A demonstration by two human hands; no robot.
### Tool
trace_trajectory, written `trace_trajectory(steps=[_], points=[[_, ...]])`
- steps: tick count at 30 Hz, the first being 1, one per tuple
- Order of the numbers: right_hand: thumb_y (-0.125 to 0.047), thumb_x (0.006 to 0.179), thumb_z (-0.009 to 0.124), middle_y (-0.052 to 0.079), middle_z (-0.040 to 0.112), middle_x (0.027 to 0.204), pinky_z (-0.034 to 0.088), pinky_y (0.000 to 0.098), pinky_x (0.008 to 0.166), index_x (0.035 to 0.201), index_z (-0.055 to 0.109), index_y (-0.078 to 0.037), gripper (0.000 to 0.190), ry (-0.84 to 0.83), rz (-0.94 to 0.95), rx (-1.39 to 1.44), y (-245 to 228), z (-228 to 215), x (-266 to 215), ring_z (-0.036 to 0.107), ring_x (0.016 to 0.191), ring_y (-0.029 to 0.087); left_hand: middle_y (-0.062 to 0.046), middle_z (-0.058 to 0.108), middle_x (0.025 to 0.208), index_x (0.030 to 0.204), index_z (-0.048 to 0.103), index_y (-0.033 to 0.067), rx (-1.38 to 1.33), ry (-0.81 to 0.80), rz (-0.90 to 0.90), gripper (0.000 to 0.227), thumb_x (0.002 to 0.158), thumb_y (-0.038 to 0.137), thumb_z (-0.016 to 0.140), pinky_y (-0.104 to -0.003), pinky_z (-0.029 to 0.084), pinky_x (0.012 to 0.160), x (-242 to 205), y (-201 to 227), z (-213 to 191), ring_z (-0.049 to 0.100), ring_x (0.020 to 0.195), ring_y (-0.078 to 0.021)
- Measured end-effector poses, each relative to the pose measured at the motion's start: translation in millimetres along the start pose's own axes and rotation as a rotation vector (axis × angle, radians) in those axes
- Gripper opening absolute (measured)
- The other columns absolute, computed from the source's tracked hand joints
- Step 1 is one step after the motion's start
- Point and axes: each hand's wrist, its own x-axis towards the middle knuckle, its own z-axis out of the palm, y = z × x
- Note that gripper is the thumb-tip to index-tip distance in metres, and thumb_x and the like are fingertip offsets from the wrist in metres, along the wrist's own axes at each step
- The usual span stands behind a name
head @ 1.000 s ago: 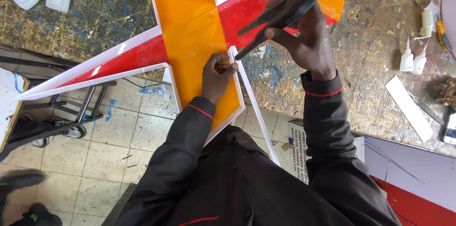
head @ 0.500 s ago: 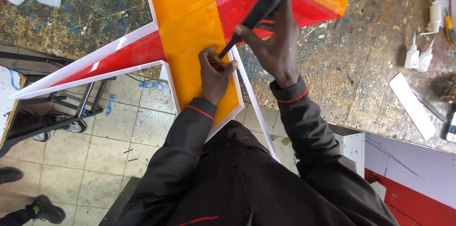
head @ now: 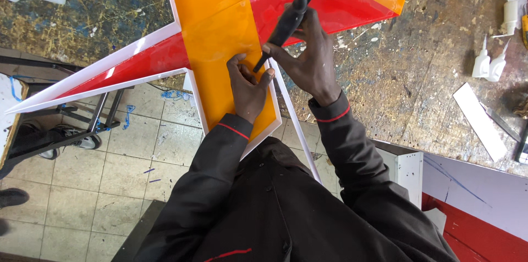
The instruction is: The person assembles a large star-shaped sign by attaching white trim pieces to its edges. They use a hot glue gun to apply adhesive and a hair straightener to press the trim into place, repeating the process along different sections of the sign.
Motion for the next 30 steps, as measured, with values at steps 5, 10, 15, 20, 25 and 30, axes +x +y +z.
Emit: trace_trajectory(steps=[5, 10, 15, 20, 25, 30], points=[[-0.015, 0.104, 0.096, 0.019, 0.078, 0.131, 0.072, 0.0527, 0.112, 0.158, 0.047, 0.000, 0.074, -0.061, 0.038, 0.121, 3, -5, -3, 0.080, 0.131, 0.038, 0.001, 0.036, 0.102, 0.142, 0.054, 0.0167, 0.027, 0.002, 0.075, 0.064, 0.093, 0.030, 0.093, -0.033, 0.049, 0.077, -1, -9, 0, 0.041, 0.079, -0.0144], [-0.017, 0.108, 0.089, 0.020, 0.074, 0.134, 0.064, 0.0573, 0.114, 0.144, 0.055, -0.003, 0.052, -0.089, -0.017, 0.065, 1, -15, -5, 0.074, 0.130, 0.041, -0.007, 0.052, 0.130, 0.144, 0.057, 0.0127, 0.204, 0.044, 0.323, 0.063, 0.093, 0.032, 0.089, -0.039, 0.051, 0.095, 0, -4, -5, 0.056, 0.113, -0.0237], [-0.022, 0.096, 0.102, 0.017, 0.082, 0.117, 0.054, 0.0590, 0.116, 0.102, 0.091, -0.012, 0.016, -0.009, -0.095, 0.007, 8, -8, 3, 0.078, 0.120, 0.046, -0.011, 0.053, 0.151, 0.160, 0.052, 0.0132, 0.336, 0.015, 0.581, 0.076, 0.098, 0.030, 0.092, -0.050, 0.047, 0.115, 10, -14, -11, 0.056, 0.142, -0.0357], [-0.039, 0.104, 0.087, 0.012, 0.088, 0.123, 0.049, 0.0501, 0.120, 0.097, 0.092, -0.022, 0.019, -0.103, -0.057, -0.111, 13, -7, 2, 0.081, 0.118, 0.038, -0.016, 0.053, 0.165, 0.169, 0.045, 0.0082, 0.316, -0.077, 0.520, 0.080, 0.100, 0.014, 0.084, -0.052, 0.039, 0.133, 11, -3, -10, 0.049, 0.157, -0.0399], [-0.029, 0.096, 0.093, 0.018, 0.081, 0.129, 0.051, 0.0490, 0.122, 0.114, 0.084, -0.015, 0.025, -0.094, -0.014, -0.009, 38, -6, -16, 0.074, 0.125, 0.038, -0.014, 0.052, 0.170, 0.169, 0.044, 0.0104, 0.360, -0.133, 0.471, 0.084, 0.097, 0.019, 0.087, -0.053, 0.035, 0.136, 15, -3, -15, 0.049, 0.160, -0.0368], [-0.008, 0.085, 0.099, 0.037, 0.069, 0.135, 0.063, 0.0605, 0.115, 0.158, 0.049, 0.006, 0.089, 0.049, 0.086, 0.353, 52, 9, -22, 0.075, 0.127, 0.047, -0.010, 0.054, 0.172, 0.168, 0.046, 0.0120, 0.401, -0.154, 0.471, 0.079, 0.102, 0.037, 0.081, -0.052, 0.035, 0.138, 19, -5, -15, 0.052, 0.161, -0.0332]])
